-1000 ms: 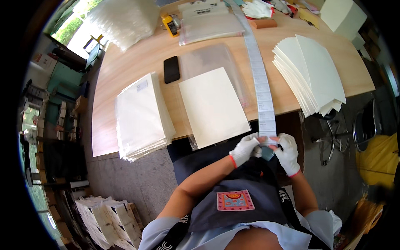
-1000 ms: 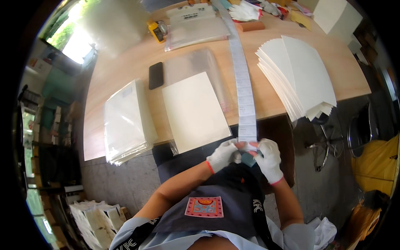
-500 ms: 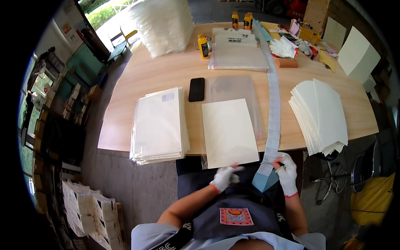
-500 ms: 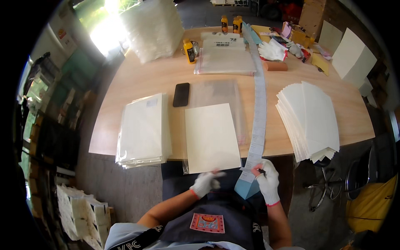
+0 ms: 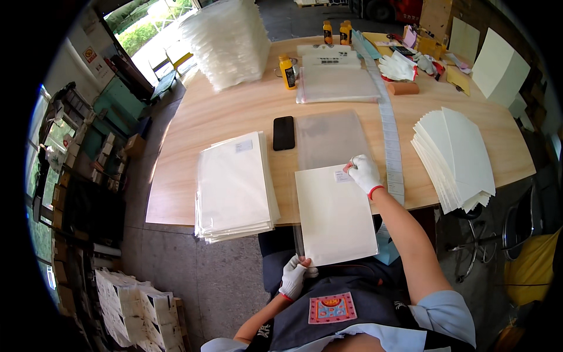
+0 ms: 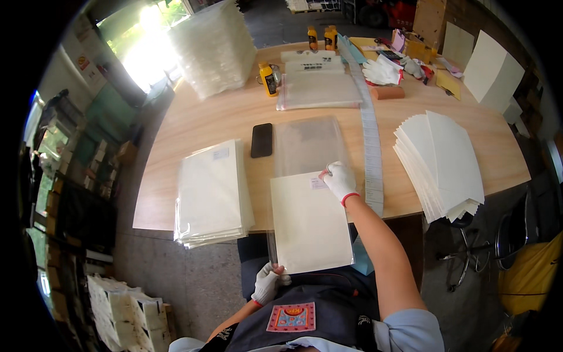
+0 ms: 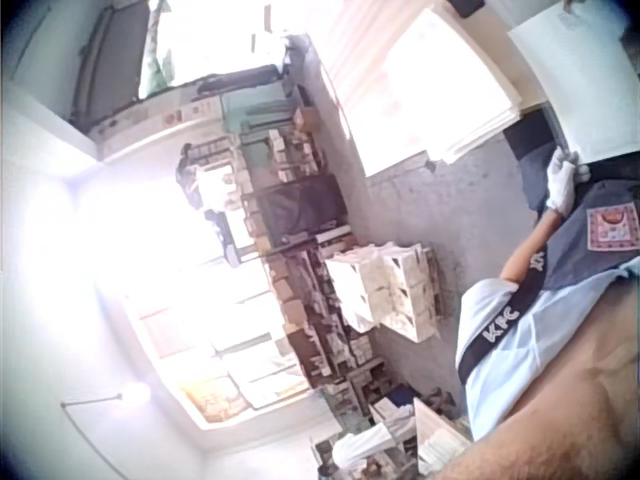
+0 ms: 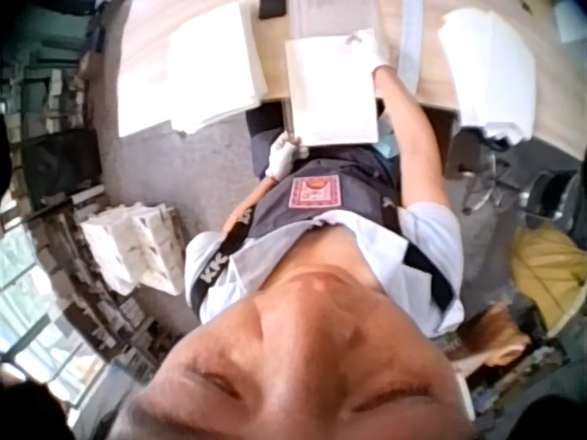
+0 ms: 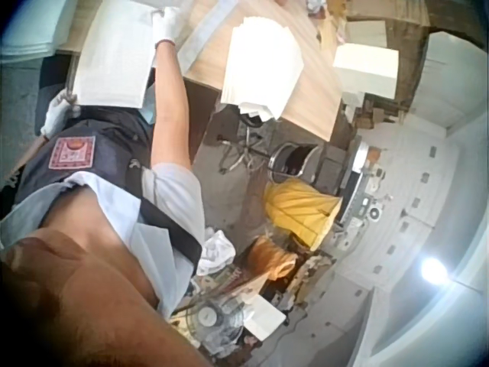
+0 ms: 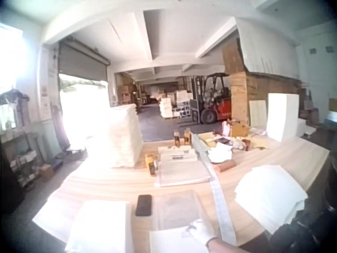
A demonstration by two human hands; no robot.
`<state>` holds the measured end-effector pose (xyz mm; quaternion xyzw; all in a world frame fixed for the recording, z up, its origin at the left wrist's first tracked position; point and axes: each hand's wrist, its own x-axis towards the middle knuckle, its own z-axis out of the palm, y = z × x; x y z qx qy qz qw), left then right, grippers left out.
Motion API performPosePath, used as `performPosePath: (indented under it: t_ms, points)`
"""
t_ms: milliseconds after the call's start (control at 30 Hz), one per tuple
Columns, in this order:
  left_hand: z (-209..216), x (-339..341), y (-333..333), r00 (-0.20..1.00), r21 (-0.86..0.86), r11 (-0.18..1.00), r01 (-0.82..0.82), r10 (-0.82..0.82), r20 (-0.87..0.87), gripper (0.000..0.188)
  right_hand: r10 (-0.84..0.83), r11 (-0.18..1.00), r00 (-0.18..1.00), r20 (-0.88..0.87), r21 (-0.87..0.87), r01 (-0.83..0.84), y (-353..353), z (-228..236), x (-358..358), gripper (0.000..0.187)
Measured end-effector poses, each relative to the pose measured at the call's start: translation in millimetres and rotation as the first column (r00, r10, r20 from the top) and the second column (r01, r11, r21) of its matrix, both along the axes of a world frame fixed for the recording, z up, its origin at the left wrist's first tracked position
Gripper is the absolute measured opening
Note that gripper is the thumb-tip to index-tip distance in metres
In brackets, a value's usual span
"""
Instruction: The person places white sheets of paper into clear plastic sleeves at a wooden table. They smooth the paper inside the sleeve and then place the finished unit onto a stack. The process is repeated continuously with a stack of paper and sleeves available on the table.
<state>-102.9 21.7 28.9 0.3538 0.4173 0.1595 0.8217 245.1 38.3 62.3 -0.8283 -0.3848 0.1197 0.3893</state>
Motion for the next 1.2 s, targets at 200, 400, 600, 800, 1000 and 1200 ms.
performPosePath:
  t_ms: [200,400,600,800,1000,1200]
  points:
    - [18,3,4,0.999,0.019,1.000,-0.006,0.005,0.042,0.014,-0.139,0.971,0.981,0.138,0.215,0.108,-27,-1,-14,0.029]
    - [66,13,26,0.999,0.275,0.960,0.041,-0.049,0.023,0.016,0.242,0.644,0.964,-0.108,-0.726,-0.243,-137,46,-61,0.048]
    - [114,7,58,0.985,0.785,0.598,0.163,-0.051,-0.165,0.016,0.148,0.942,0.452,-0.880,-0.014,-0.335,-125,14,-109,0.016]
    - [130,-54,132,0.853,0.841,0.350,-0.412,0.472,0.221,0.011,0.470,0.868,0.511,-0.719,0.272,-0.416,16,39,-144,0.021]
    - [71,-97,192,0.671,0.904,0.362,0.227,0.615,-0.415,0.030,0.517,0.840,0.739,-0.432,0.092,-0.535,66,49,-178,0.035]
    - [34,-102,193,0.735,0.943,0.275,-0.189,0.677,-0.050,0.038,0.582,0.807,0.493,-0.647,0.384,-0.449,0,73,-136,0.014]
